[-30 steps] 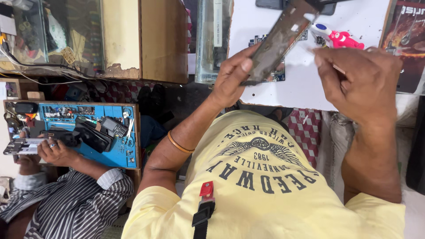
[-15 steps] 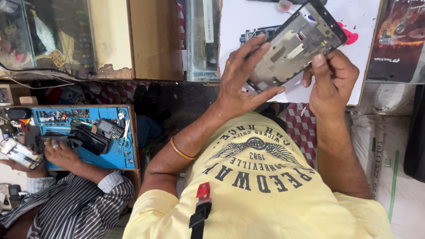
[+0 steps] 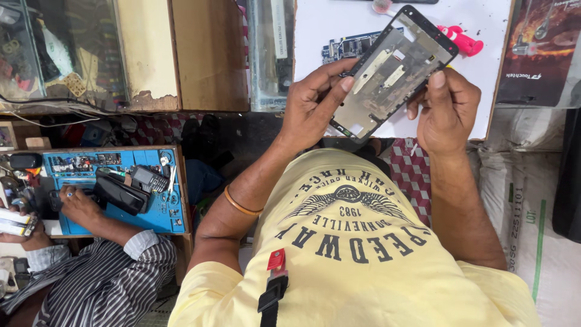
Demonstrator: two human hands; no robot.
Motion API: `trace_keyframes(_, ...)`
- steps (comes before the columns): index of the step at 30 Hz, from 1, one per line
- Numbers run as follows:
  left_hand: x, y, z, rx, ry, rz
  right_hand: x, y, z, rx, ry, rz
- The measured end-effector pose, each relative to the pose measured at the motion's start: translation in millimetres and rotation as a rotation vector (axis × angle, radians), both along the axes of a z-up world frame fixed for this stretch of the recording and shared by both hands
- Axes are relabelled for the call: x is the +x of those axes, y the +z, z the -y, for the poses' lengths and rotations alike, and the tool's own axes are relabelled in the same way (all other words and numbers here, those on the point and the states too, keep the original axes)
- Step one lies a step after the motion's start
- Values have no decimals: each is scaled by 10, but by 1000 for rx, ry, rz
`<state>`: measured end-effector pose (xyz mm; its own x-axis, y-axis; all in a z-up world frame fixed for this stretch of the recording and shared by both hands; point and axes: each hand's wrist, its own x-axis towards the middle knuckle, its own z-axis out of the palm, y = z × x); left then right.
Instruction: The person uses a screwdriver to pry and separate the back cover from a smartphone chassis. They repeatedly work along the edges to release clips and then set the cover aside on the workbench.
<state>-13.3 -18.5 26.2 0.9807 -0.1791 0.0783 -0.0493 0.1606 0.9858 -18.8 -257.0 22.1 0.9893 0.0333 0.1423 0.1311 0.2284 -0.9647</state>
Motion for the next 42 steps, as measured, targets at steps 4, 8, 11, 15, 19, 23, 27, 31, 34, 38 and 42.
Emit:
trace_keyframes(4,-17,27,-10,-41,-9,-29,-3,-18,9,3,-2,0)
trace_keyframes(8,-11,41,-22,-66,-28,-46,-7,-28,18,10,7,-3)
trace_keyframes(11,-9,36,-36,-50,-30,-42,-10,-34,20,12,10,-17)
trace_keyframes(15,-20,14,-39,-26,-18,-51,-8,-40,34,24,18,-28)
trace_keyframes(19,-7,6,-11,-116,32,-54,21,-34,31,-21,43,-20)
trace_keyframes(23,-24,3,-7,-143,41,-59,12,-29,23,-86,44,-13)
trace_keyframes(27,-18,13,-17,-179,38,-69,-11,-15,4,-170,45,-26)
trace_keyframes(31,-28,20,-13,-197,44,-85,-19,-15,-1,-206,54,-25)
trace_keyframes(34,-33,23,-19,-195,45,-101,-19,-29,-1,-215,47,-27)
trace_keyframes(38,-27,27,-31,-159,47,-87,-25,-47,2,-198,37,-20)
trace_keyframes(42,-31,14,-25,-171,47,-84,-40,-76,12,-184,26,-25)
